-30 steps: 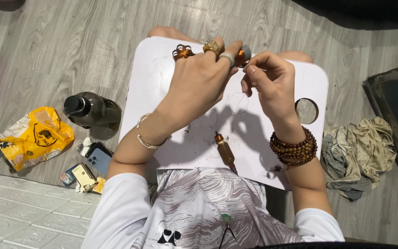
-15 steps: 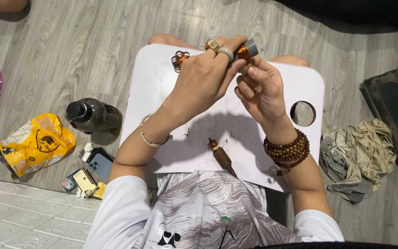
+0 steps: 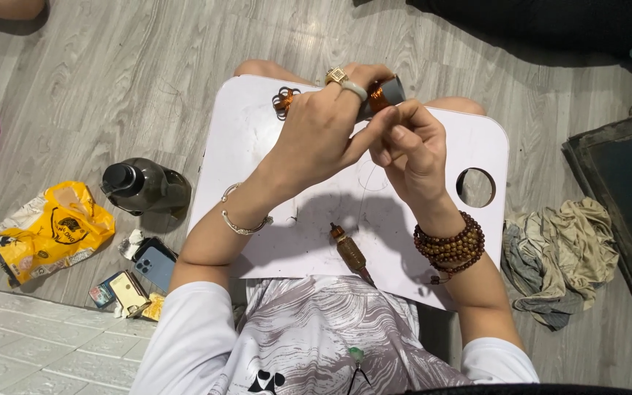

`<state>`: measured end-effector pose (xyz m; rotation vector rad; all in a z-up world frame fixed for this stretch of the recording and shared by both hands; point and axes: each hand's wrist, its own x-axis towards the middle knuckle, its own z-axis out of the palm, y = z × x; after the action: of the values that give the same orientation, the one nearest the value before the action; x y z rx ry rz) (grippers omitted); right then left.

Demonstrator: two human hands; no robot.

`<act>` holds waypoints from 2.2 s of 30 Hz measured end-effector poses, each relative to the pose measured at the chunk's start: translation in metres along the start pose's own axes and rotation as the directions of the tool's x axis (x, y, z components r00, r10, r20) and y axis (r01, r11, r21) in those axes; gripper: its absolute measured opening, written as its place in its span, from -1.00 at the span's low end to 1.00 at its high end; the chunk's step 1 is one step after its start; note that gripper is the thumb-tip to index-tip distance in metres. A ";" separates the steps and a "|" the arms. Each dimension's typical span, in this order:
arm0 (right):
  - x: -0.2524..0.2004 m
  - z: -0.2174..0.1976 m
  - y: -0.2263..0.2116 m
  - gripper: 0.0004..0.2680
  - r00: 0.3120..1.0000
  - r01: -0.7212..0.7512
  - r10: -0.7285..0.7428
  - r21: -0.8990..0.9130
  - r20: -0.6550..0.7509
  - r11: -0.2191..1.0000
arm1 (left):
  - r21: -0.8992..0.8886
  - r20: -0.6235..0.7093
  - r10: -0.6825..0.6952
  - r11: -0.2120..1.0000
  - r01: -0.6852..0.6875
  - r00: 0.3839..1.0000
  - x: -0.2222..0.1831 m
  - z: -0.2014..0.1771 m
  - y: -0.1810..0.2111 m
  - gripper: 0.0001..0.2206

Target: Winding copper wire around a small cylinder and assembling components on a portable tray

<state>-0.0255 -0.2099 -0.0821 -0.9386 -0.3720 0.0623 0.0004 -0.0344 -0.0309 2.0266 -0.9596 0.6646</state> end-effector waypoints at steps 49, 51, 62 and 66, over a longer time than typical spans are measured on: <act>-0.010 0.008 -0.014 -0.85 0.973 -0.231 0.222 0.200 0.062 0.952 | 0.114 0.121 0.239 0.961 -0.253 0.963 0.002 -0.022 0.004 -0.65; -0.012 0.006 -0.012 -0.82 0.973 -0.231 0.221 0.274 0.070 0.934 | 0.110 0.119 0.245 0.960 -0.258 0.962 0.002 -0.022 0.004 -0.68; -0.010 0.015 -0.014 -0.91 0.989 -0.145 0.144 0.062 0.014 0.988 | 0.219 0.102 0.310 0.920 -0.325 0.945 -0.004 -0.012 0.003 -0.65; -0.008 0.013 -0.006 -0.88 0.989 -0.145 0.146 -0.028 0.019 0.989 | 0.222 0.069 0.305 0.923 -0.313 0.950 -0.003 -0.021 0.007 -0.67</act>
<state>-0.0382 -0.2048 -0.0727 -0.9914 -0.3239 0.2012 -0.0098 -0.0184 -0.0183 2.1103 -1.2896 0.9528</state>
